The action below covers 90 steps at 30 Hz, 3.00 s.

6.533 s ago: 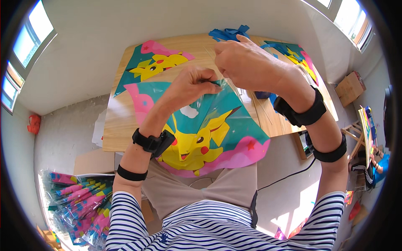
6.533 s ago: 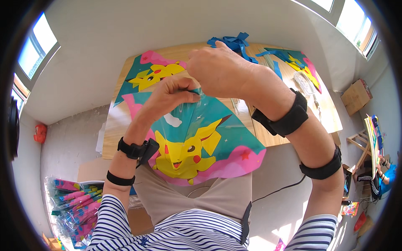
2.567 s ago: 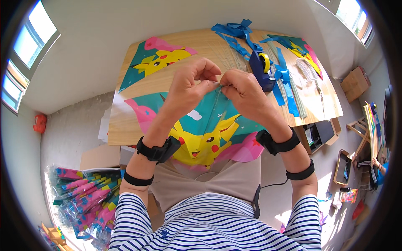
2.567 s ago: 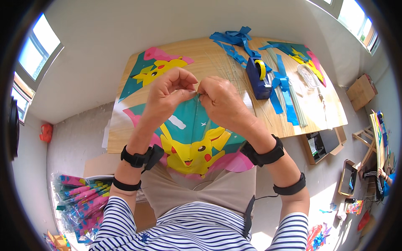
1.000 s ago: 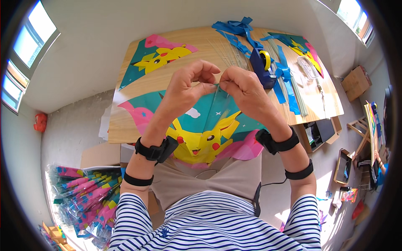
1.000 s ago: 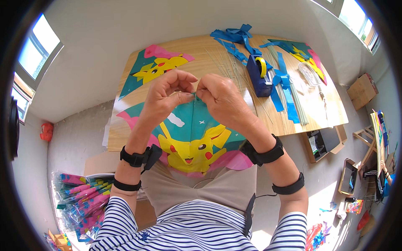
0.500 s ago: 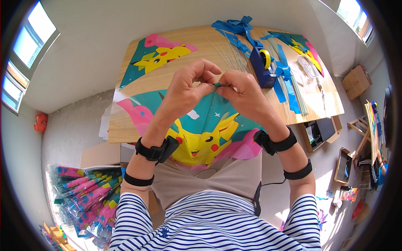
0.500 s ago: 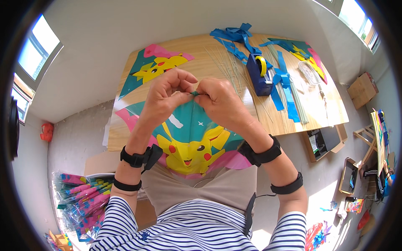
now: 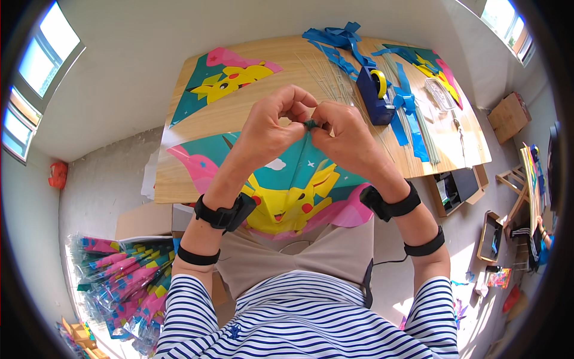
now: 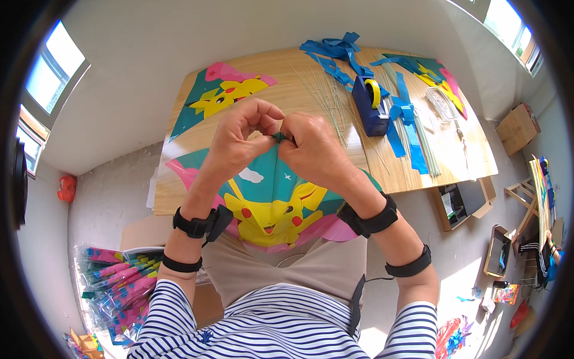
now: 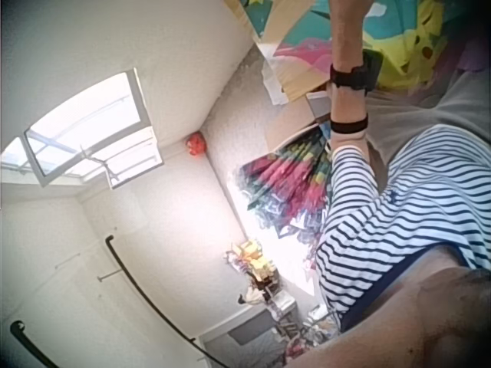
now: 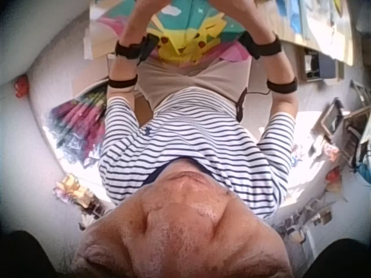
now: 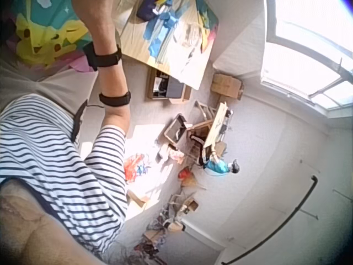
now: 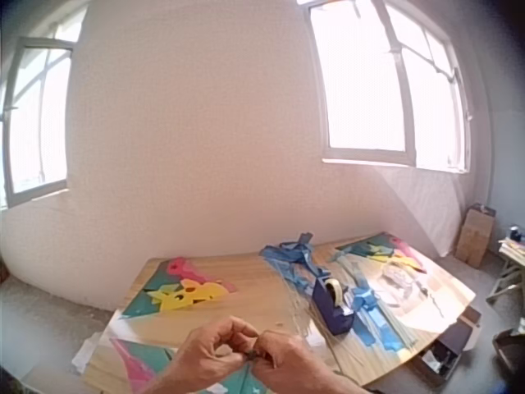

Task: Assembling a Pikachu-themed kite by folding plastic film, taping edges, and attaching structural rods.

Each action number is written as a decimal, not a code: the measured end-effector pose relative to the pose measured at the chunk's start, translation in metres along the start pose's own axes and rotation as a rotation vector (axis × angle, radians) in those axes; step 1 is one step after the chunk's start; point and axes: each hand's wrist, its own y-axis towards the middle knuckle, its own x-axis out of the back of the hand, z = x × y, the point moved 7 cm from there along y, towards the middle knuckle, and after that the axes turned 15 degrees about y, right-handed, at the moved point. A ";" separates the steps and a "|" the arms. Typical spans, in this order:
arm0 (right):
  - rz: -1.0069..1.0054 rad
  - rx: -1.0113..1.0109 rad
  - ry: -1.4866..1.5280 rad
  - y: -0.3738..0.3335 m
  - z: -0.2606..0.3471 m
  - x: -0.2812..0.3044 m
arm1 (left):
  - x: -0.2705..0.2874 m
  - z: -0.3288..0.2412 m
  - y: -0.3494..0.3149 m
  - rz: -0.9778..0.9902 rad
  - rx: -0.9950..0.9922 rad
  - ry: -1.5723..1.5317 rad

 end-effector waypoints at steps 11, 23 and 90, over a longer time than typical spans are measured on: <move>0.158 -0.186 -0.045 -0.017 -0.033 0.021 | 0.021 0.002 -0.002 -0.057 0.028 0.029; 0.196 -0.612 0.009 -0.094 -0.095 0.070 | 0.059 -0.002 0.001 -0.242 -0.016 0.558; 0.044 -0.955 0.129 -0.093 -0.234 -0.054 | 0.209 0.245 -0.084 -0.299 0.276 1.224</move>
